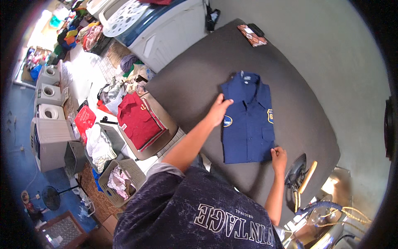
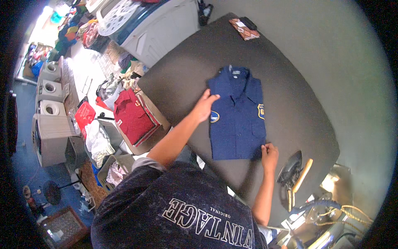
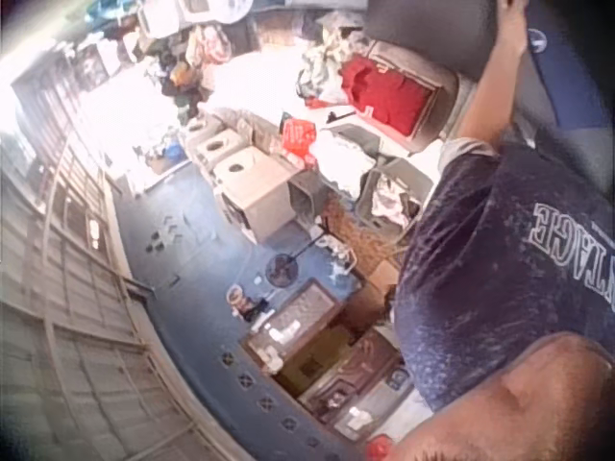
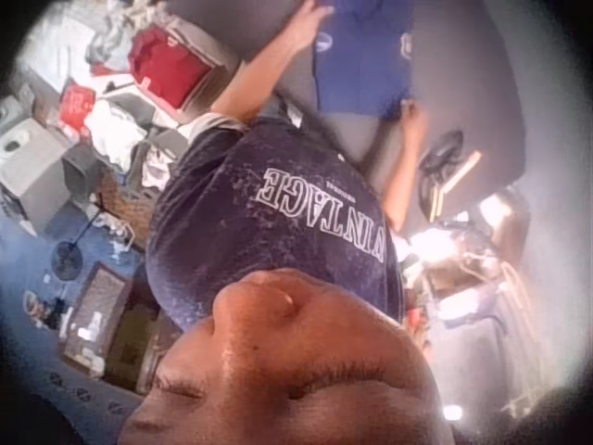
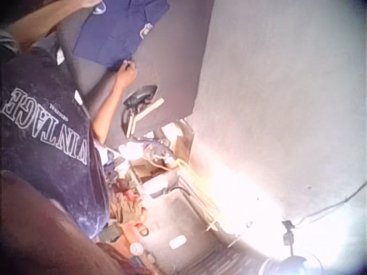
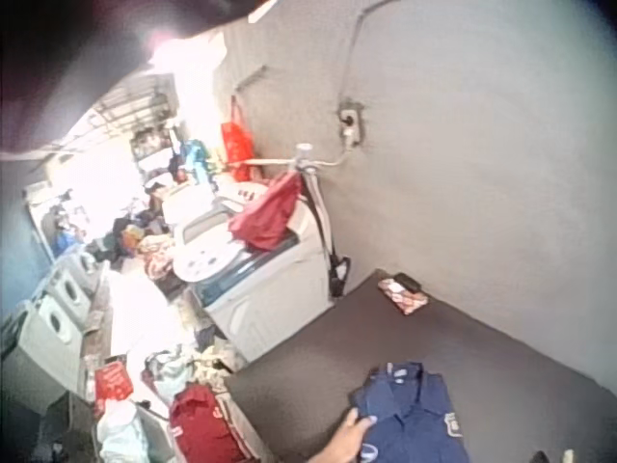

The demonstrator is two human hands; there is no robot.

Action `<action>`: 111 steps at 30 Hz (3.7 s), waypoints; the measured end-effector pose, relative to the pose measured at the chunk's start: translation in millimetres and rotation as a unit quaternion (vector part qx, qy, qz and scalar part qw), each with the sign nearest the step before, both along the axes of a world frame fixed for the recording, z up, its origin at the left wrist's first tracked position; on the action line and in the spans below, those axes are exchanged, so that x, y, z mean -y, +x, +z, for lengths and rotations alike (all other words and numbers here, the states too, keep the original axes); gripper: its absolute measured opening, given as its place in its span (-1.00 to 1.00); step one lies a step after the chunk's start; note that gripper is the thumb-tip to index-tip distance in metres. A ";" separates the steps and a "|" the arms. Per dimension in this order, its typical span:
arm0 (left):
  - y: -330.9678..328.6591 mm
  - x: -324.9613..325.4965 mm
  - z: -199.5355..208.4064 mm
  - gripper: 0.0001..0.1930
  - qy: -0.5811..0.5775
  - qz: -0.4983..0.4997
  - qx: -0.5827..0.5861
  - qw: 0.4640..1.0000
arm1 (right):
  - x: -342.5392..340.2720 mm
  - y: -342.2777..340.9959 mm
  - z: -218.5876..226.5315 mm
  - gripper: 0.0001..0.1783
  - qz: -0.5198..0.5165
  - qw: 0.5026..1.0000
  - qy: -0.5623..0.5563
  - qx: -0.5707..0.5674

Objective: The person irons a red t-shirt and a blue button-up shirt on an ironing board. They smooth the fabric, use a steam iron to press the garments, and fold them after ironing.

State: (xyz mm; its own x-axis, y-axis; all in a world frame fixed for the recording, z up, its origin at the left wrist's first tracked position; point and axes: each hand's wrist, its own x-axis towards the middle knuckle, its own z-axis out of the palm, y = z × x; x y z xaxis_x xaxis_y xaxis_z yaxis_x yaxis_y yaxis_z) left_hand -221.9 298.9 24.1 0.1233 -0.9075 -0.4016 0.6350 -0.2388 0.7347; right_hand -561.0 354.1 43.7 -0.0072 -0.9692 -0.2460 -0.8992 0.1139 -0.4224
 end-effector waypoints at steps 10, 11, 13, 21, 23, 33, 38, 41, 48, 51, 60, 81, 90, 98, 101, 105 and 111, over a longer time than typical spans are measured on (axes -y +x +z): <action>95.3 -78.9 4.2 -0.18 -0.087 0.068 -0.068 0.992 | -43.3 146.7 140.6 -0.84 0.115 0.987 -0.058 0.091; 122.2 -98.0 15.5 -0.18 -0.075 0.088 -0.059 0.992 | -50.8 170.8 146.4 -0.82 0.137 0.984 -0.067 0.086; 189.3 -141.3 28.8 -0.24 -0.099 0.130 -0.010 0.987 | -66.6 229.3 148.6 -0.81 0.175 0.976 -0.050 0.117; 457.3 -306.5 10.7 -0.38 -0.018 0.235 0.136 0.962 | -121.8 457.2 34.0 -0.76 0.340 0.907 -0.102 0.226; 498.3 -320.3 -19.2 -0.41 -0.018 0.232 0.144 0.962 | -127.8 495.8 -18.9 -0.77 0.322 0.910 -0.060 0.254; 555.0 -352.6 -200.6 -0.59 0.183 0.234 -0.037 0.954 | -128.5 529.9 -228.7 -0.75 0.254 0.926 0.127 0.248; 558.4 -371.7 -183.0 -0.64 0.148 0.204 0.053 0.966 | -120.6 523.7 -222.4 -0.74 0.234 0.906 0.159 0.314; 551.9 -369.9 -175.5 -0.73 0.174 0.178 0.129 0.960 | -118.3 520.4 -219.0 -0.76 0.243 0.910 0.151 0.301; 553.6 -379.2 -188.7 -0.79 0.232 0.210 0.096 0.945 | -115.1 510.9 -251.0 -0.77 0.245 0.894 0.180 0.328; 554.3 -407.1 -199.8 -0.67 0.223 0.214 0.077 0.948 | -117.9 499.0 -261.4 -0.77 0.188 0.858 0.216 0.426; 422.0 -442.3 -171.2 -0.71 0.319 0.126 0.029 0.939 | -142.7 453.8 -256.0 -0.76 0.042 0.900 0.220 0.374; 417.8 -458.3 -200.5 -0.82 0.322 0.006 0.096 0.942 | -173.4 449.2 -247.5 -0.73 0.030 0.942 0.133 0.306; 481.3 -431.3 -207.4 -0.70 0.247 -0.433 0.146 0.855 | -423.5 187.7 -215.9 -0.71 -0.174 0.955 0.234 0.055; 316.2 -335.9 -111.0 -0.68 0.309 -0.617 0.331 0.644 | -664.9 135.9 -208.7 -0.69 -0.326 0.840 0.434 0.005; 270.5 -315.2 -84.7 -0.67 0.287 -0.667 0.364 0.584 | -666.2 143.3 -230.0 -0.75 -0.396 0.835 0.354 0.143; 189.6 -292.9 -56.1 -0.66 0.264 -0.728 0.391 0.497 | -651.5 119.9 -212.3 -0.54 -0.509 0.828 0.186 0.145; 25.0 -274.9 -25.2 -0.64 0.193 -0.711 0.425 0.526 | -578.1 -113.9 -123.3 -0.07 -0.675 0.666 -0.314 0.040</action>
